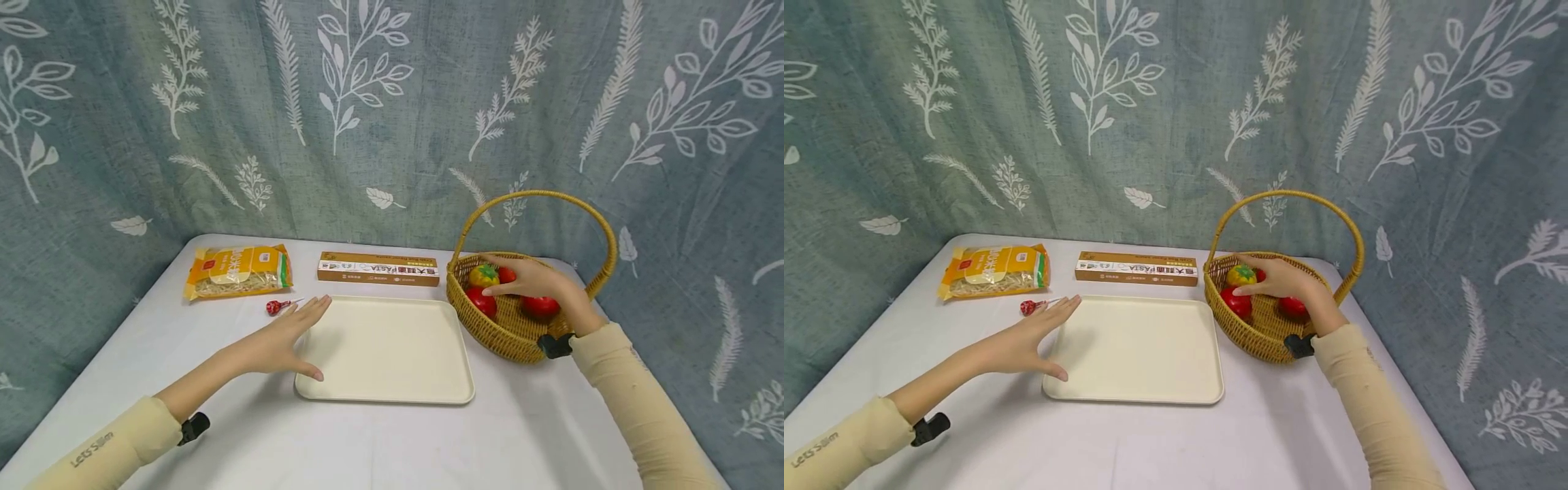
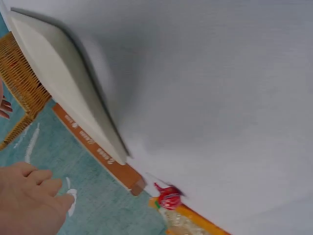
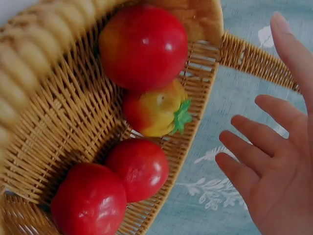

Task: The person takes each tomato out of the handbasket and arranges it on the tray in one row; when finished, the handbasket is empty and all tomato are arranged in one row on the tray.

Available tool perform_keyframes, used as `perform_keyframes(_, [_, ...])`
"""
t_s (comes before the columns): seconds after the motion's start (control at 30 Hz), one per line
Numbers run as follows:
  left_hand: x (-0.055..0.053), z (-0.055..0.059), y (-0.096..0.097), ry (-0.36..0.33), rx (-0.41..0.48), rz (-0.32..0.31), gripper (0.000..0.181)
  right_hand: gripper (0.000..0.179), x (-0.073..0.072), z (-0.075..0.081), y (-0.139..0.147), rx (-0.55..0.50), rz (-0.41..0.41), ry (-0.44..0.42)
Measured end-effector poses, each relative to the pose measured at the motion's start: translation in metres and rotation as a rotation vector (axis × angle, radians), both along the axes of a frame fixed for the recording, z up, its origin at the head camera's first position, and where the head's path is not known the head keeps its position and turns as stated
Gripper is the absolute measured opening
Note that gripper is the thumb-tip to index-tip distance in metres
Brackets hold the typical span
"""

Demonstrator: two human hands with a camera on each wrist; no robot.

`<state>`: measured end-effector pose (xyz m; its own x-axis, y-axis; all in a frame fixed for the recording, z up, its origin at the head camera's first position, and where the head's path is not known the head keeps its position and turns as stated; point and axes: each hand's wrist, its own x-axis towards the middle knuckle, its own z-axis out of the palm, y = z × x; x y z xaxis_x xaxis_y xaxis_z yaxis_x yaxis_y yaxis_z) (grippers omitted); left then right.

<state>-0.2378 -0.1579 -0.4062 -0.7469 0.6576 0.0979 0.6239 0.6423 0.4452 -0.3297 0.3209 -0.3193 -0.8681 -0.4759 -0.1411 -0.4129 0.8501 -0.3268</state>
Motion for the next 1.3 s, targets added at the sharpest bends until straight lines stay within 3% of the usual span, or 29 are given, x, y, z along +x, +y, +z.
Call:
perform_keyframes(0.13, [0.001, -0.006, -0.012, -0.141, 0.072, 0.034, 0.123, 0.088, -0.008, 0.003, 0.004, -0.014, -0.013, -0.032])
perform_keyframes(0.3, [0.0, -0.011, -0.022, -0.199, 0.133, 0.062, 0.118, 0.078, -0.017, 0.006, 0.01, -0.095, -0.011, -0.091])
perform_keyframes(0.4, [-0.003, -0.015, -0.025, -0.234, 0.14, 0.116, 0.113, 0.075, -0.021, 0.006, 0.013, -0.161, -0.014, -0.133])
perform_keyframes(0.63, [-0.015, -0.027, -0.026, -0.446, 0.281, 0.194, 0.095, 0.073, -0.03, -0.002, 0.02, -0.216, -0.071, -0.197])
perform_keyframes(0.73, [-0.018, -0.031, -0.026, -0.5, 0.328, 0.221, 0.092, 0.071, -0.034, -0.005, 0.021, -0.222, -0.1, -0.217])
perform_keyframes(0.93, [-0.024, -0.037, -0.025, -0.529, 0.358, 0.248, 0.088, 0.064, -0.041, -0.009, 0.02, -0.232, -0.089, -0.237])
perform_keyframes(1.3, [-0.025, -0.04, -0.03, -0.458, 0.283, 0.158, 0.09, 0.059, -0.054, -0.018, 0.017, -0.206, -0.102, -0.229])
